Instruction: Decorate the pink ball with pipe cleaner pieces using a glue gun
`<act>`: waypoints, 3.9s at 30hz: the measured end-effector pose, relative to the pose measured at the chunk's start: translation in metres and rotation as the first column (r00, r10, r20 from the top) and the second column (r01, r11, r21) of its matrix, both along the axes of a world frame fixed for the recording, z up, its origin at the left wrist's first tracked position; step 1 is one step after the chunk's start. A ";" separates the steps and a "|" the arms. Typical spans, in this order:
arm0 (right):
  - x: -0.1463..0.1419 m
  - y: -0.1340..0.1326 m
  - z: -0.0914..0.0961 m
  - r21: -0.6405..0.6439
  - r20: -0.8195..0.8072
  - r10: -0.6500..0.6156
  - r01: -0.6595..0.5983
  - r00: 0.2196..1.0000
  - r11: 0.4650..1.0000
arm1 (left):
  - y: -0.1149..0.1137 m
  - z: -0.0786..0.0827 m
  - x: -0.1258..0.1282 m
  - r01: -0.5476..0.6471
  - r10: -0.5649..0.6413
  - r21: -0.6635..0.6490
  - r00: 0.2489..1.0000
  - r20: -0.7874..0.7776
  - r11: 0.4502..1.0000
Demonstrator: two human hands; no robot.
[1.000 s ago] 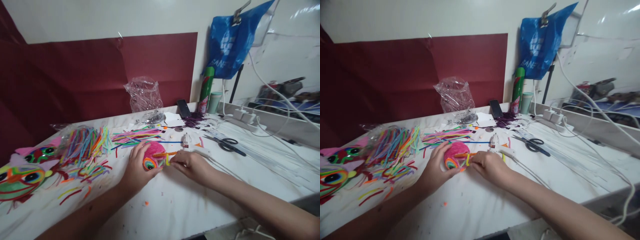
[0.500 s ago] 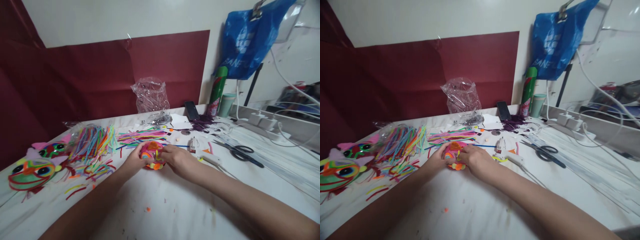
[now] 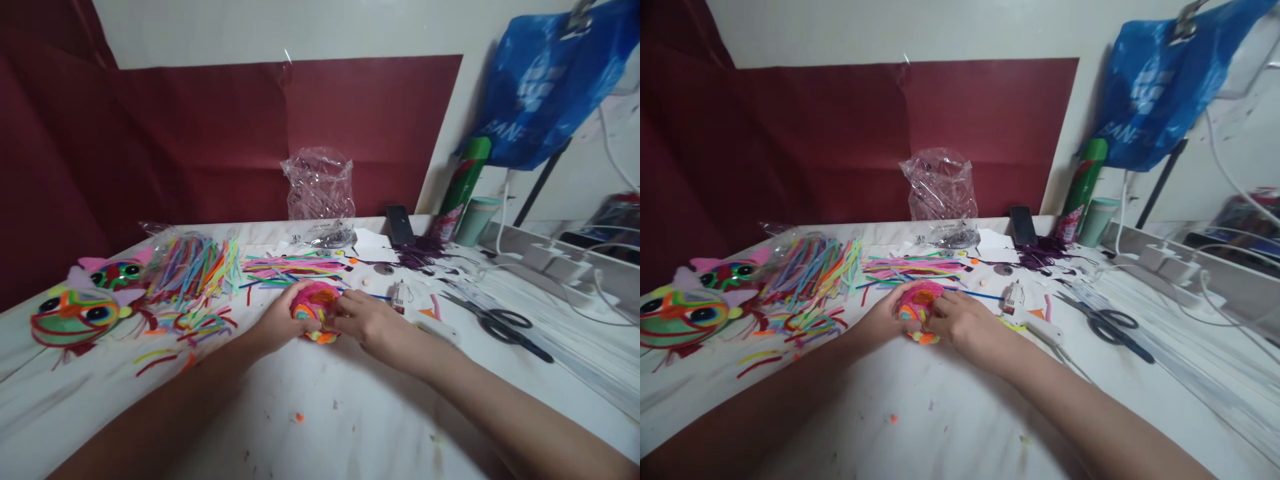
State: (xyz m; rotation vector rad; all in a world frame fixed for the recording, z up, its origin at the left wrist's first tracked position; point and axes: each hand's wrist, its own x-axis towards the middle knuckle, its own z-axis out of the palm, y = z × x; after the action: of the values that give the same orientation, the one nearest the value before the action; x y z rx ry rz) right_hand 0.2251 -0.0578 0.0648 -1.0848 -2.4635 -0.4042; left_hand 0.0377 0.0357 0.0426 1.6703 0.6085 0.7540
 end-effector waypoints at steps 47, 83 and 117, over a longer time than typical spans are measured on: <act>-0.008 0.005 -0.020 0.152 -0.085 -0.182 0.193 0.980 0.969 | -0.005 -0.003 0.006 -0.083 0.097 0.233 0.994 -0.045 0.969; -0.005 -0.011 0.006 -0.383 -0.580 -0.226 -0.018 0.782 0.924 | -0.025 0.010 -0.001 -0.384 0.391 0.442 0.917 0.078 0.811; -0.014 -0.027 0.012 -0.019 -0.287 0.058 -0.067 0.956 0.998 | -0.059 0.029 -0.004 -0.038 0.044 0.134 0.998 -0.047 0.990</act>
State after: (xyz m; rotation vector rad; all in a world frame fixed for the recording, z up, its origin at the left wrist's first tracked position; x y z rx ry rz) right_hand 0.2113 -0.0851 0.0772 -0.9962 -2.2448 -0.1769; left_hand 0.0334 -0.0236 0.0719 1.8083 0.6405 0.7995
